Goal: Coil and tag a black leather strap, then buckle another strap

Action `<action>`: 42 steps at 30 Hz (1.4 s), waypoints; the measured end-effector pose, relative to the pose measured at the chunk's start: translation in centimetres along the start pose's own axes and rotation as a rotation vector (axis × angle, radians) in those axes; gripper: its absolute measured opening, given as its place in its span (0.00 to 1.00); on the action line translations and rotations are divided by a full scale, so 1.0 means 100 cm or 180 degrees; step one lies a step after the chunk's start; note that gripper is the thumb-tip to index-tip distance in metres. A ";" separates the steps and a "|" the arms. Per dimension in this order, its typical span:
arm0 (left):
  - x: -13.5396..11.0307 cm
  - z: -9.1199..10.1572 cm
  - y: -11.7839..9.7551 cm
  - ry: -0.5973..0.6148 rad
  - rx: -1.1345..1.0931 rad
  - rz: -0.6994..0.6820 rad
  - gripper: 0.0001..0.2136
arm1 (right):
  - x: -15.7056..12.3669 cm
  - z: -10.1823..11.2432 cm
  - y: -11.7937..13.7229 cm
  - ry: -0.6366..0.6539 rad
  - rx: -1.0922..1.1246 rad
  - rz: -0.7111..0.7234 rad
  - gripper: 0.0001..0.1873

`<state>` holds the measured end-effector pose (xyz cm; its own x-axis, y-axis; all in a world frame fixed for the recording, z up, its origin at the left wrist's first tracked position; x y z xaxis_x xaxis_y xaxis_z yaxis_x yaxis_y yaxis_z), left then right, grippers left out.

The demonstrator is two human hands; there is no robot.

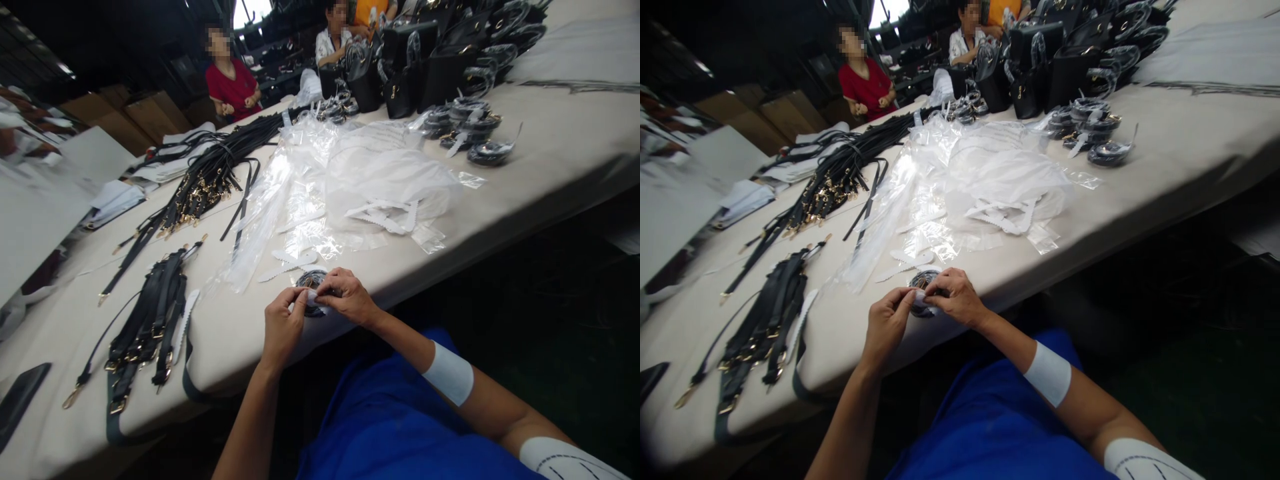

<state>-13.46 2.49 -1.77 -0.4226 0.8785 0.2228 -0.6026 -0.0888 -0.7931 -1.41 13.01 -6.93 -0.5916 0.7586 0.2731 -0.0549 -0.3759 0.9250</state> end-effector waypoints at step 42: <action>-0.032 -0.042 0.019 -0.1767 0.0836 -0.1336 0.07 | -0.022 -0.034 0.011 -0.0963 -0.0646 0.0017 0.07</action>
<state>-10.45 1.46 -6.38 -0.3592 0.5029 0.7862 -0.9013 0.0317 -0.4321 -2.88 9.17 -7.42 -0.3292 0.8680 0.3718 -0.2290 -0.4554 0.8603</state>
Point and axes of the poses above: each hand's wrist, its own x-axis towards the middle knuckle, its own z-axis out of the back of the hand, y = z × x, the point moved 3 cm from there along x, towards the middle knuckle, and after that the axes turned 8 degrees about -z, right-handed, at the moved point
